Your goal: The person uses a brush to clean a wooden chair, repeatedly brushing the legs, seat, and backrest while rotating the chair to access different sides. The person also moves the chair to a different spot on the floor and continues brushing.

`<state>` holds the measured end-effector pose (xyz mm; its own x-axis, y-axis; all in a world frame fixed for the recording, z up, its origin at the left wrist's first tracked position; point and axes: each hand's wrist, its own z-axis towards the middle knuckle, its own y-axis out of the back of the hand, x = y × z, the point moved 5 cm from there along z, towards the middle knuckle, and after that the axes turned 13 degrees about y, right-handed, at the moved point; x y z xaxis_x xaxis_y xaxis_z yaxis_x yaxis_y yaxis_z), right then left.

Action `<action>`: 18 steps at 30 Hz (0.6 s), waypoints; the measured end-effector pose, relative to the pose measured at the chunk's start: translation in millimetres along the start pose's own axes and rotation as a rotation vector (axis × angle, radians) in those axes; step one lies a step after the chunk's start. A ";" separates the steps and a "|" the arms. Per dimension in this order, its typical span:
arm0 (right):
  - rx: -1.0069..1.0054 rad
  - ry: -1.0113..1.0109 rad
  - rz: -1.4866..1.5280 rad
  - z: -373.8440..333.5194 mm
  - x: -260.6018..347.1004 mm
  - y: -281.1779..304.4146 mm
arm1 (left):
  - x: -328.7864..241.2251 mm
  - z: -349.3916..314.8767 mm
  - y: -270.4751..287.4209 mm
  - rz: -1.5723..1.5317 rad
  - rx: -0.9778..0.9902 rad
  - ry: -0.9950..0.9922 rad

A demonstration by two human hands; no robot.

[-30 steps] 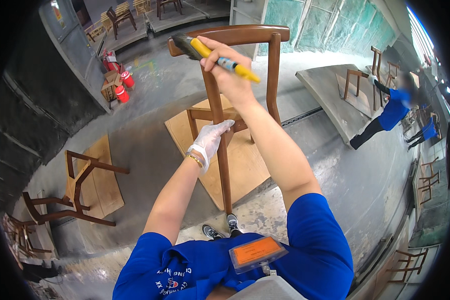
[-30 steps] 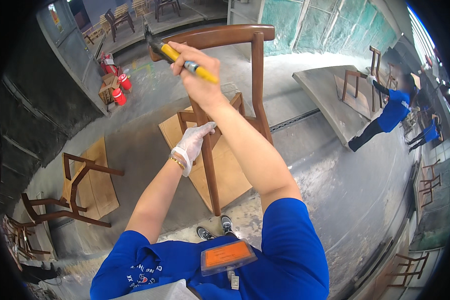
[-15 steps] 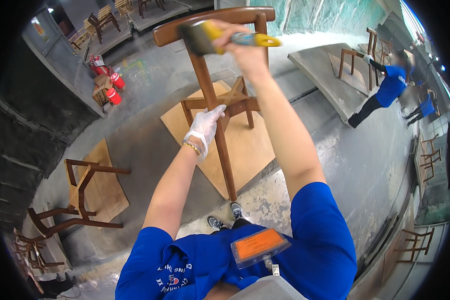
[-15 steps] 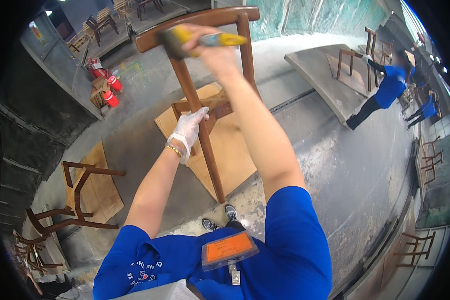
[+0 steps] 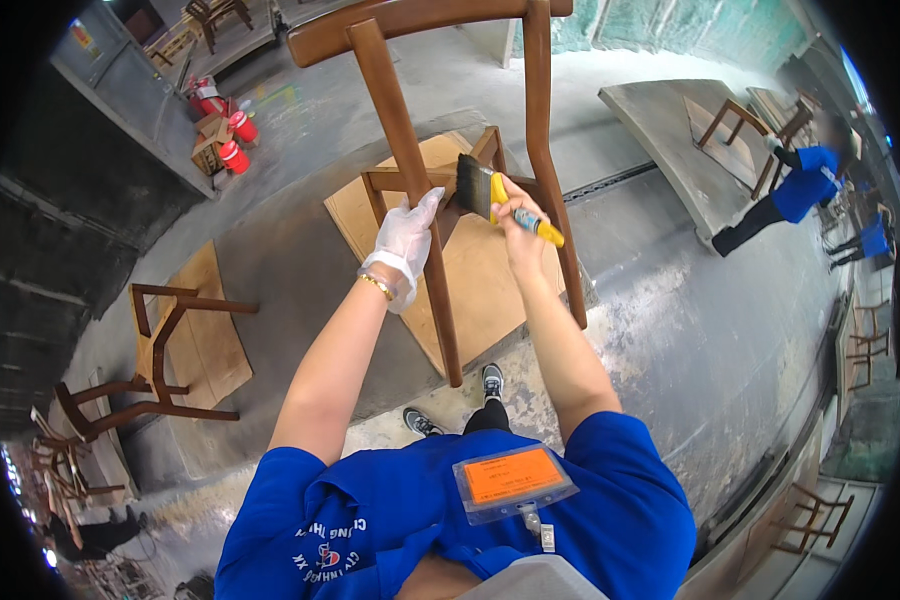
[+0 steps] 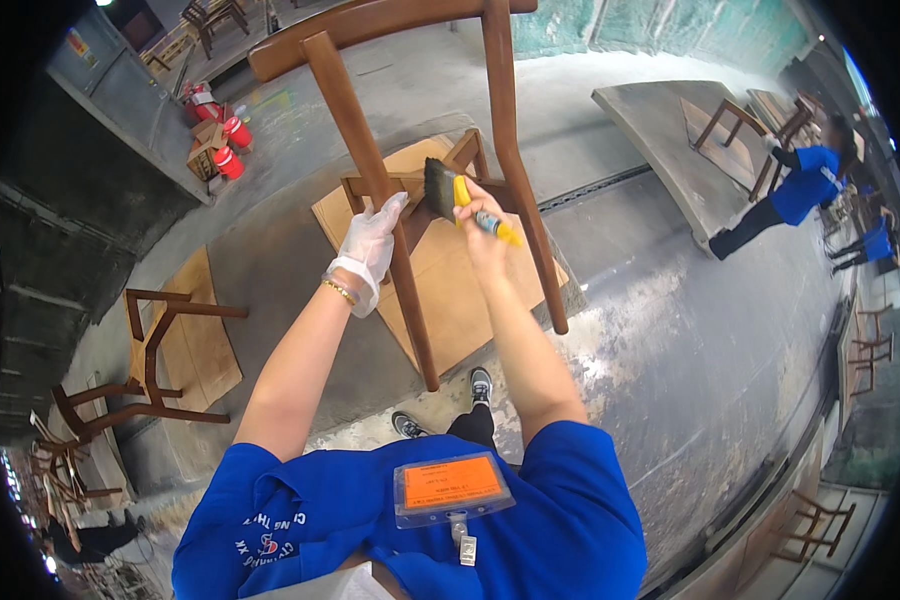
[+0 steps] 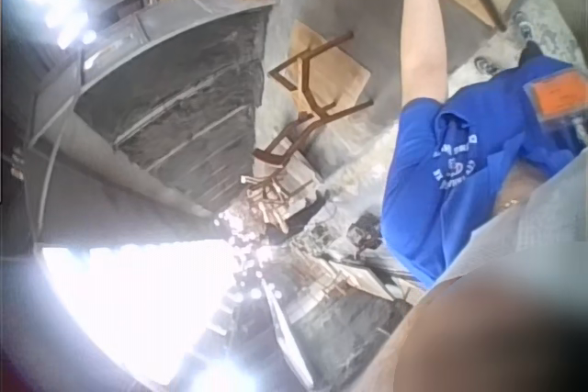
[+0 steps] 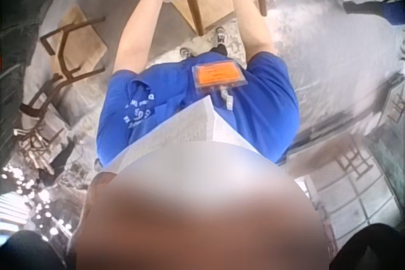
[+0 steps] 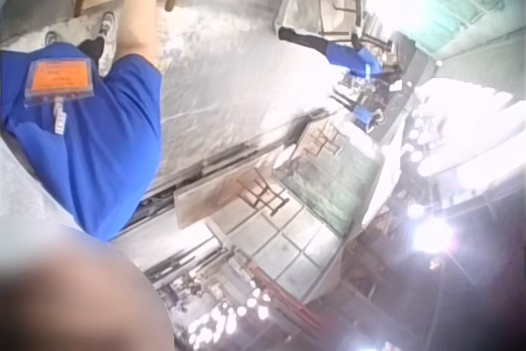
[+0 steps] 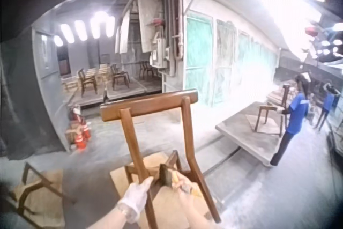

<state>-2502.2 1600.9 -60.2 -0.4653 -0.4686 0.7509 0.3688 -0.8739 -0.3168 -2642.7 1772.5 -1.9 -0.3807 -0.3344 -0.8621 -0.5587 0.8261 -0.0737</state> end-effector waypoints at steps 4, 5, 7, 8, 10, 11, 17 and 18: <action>0.291 -0.178 -0.238 -25.1 -10.3 2.8 | 6.2 6.9 3.7 -0.040 -0.029 0.047; 0.283 -0.187 -0.167 -26.5 -8.4 5.7 | 3.6 9.5 3.4 -0.049 0.001 -0.015; 0.278 -0.430 -0.159 -31.0 -16.1 12.3 | 4.4 12.9 2.5 -0.070 0.023 -0.091; 0.157 -0.243 0.029 -20.0 -7.8 15.3 | 6.4 14.7 4.4 -0.061 0.003 -0.085; 0.148 -0.048 -0.048 -2.5 4.0 15.1 | 8.5 16.5 5.6 -0.050 0.009 -0.089; 0.202 0.031 -0.127 6.4 8.1 12.8 | 8.4 17.3 5.8 -0.043 0.012 -0.092; 0.361 -0.156 0.168 32.1 24.8 -6.7 | 2.1 18.1 4.5 0.055 -0.049 -0.102; 0.335 -0.208 0.177 30.1 26.5 -6.4 | 0.0 17.7 2.9 0.059 -0.044 -0.116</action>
<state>-2492.6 1598.0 -20.9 -0.2118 -0.5414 0.8136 0.6850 -0.6760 -0.2715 -2631.2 1782.9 -10.9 -0.3271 -0.2293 -0.9167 -0.5707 0.8212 -0.0017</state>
